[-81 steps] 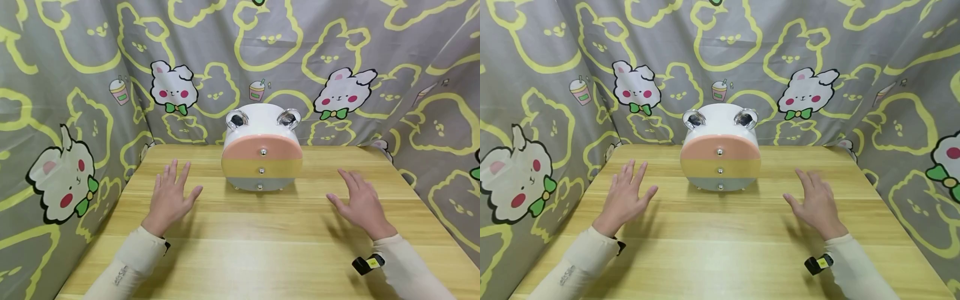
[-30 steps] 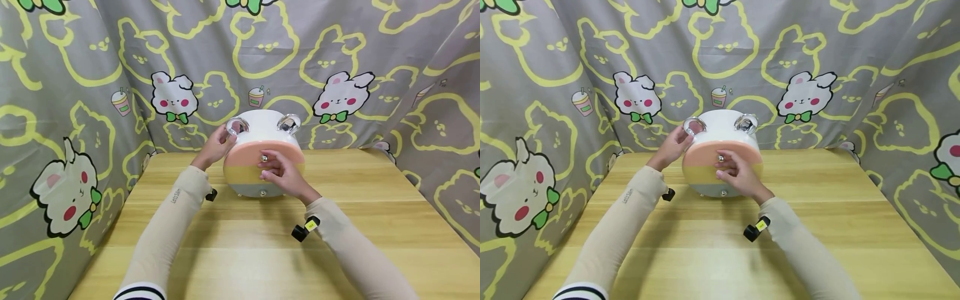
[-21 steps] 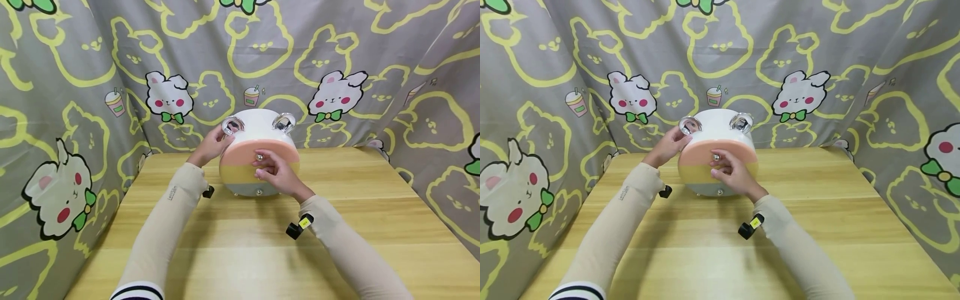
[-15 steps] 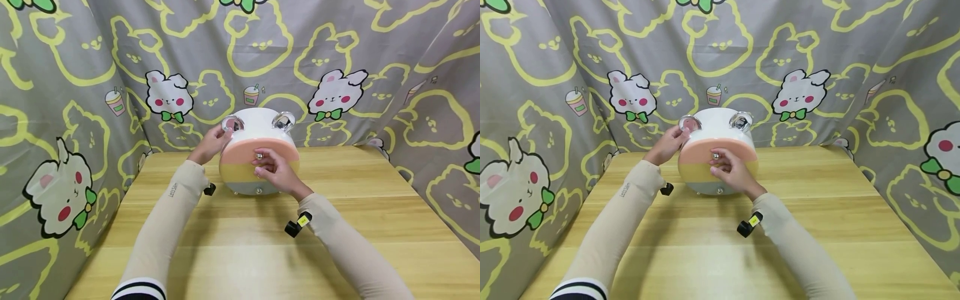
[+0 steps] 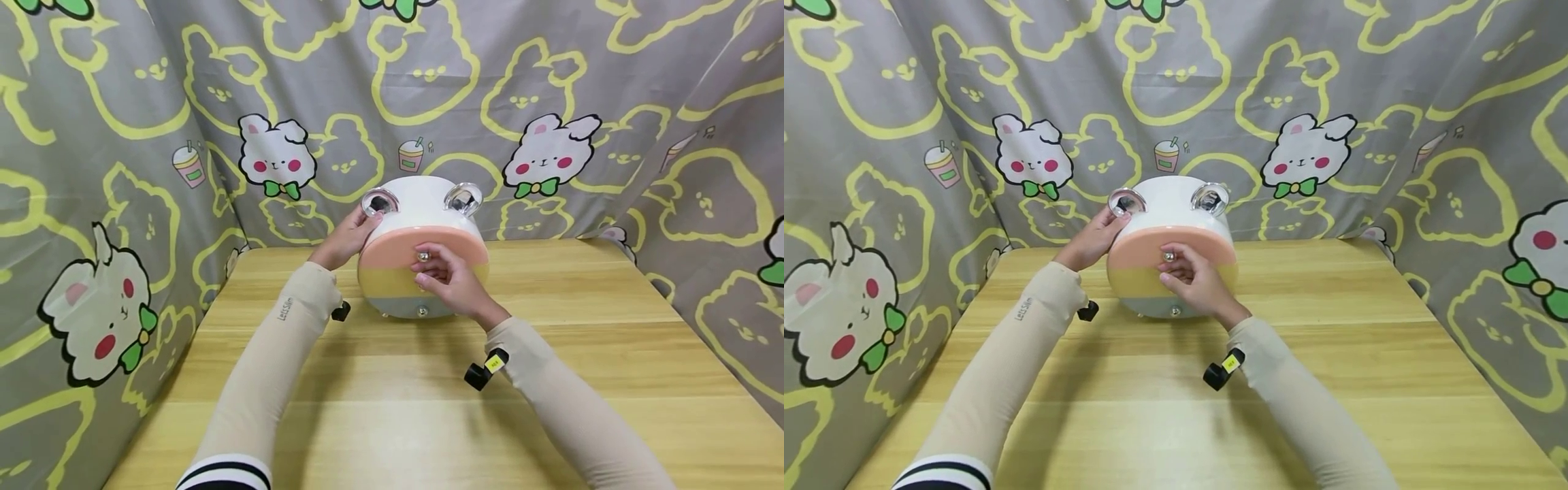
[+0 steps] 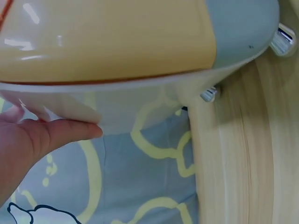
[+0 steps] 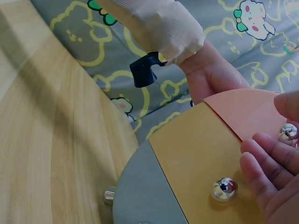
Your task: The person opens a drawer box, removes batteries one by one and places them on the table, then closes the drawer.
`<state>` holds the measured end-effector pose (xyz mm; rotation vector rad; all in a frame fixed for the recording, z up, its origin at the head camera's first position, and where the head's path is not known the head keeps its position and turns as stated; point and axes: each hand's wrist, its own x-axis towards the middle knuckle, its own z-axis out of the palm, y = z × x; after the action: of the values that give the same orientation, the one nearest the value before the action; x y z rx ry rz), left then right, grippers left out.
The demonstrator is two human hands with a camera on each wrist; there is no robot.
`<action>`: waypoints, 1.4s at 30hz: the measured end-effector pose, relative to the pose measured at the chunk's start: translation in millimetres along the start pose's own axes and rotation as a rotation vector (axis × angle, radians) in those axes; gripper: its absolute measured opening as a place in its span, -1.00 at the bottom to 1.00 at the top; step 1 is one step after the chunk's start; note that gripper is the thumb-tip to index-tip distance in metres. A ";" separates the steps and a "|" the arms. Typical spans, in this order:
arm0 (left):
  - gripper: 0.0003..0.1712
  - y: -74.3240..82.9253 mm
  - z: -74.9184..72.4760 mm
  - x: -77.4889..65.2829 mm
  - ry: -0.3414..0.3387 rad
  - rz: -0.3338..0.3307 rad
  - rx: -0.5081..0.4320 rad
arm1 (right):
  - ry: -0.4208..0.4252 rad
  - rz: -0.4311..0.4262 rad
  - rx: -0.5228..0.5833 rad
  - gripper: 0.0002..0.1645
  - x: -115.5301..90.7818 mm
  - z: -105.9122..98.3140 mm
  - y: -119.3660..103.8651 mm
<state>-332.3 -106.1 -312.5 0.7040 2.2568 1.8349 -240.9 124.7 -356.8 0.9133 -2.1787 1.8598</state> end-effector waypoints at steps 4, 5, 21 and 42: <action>-0.44 0.7 -1.2 -0.8 0.015 -0.003 0.074 | -0.011 -0.005 -0.013 -0.48 -1.9 0.0 -1.2; -0.43 0.9 -1.4 -1.2 0.017 -0.006 0.087 | -0.014 -0.006 -0.011 -0.48 -2.5 0.5 -1.6; -0.52 -8.1 5.4 0.3 0.117 0.082 0.185 | -0.034 -0.024 -0.015 -0.49 -16.4 5.5 -9.3; -0.38 -9.9 6.4 -1.7 0.128 0.024 0.206 | -0.088 -0.051 -0.033 -0.47 -35.8 4.2 -21.3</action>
<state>-330.8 -102.6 -323.9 0.6631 2.5580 1.7200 -199.8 132.3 -356.5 1.0527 -2.2069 1.7886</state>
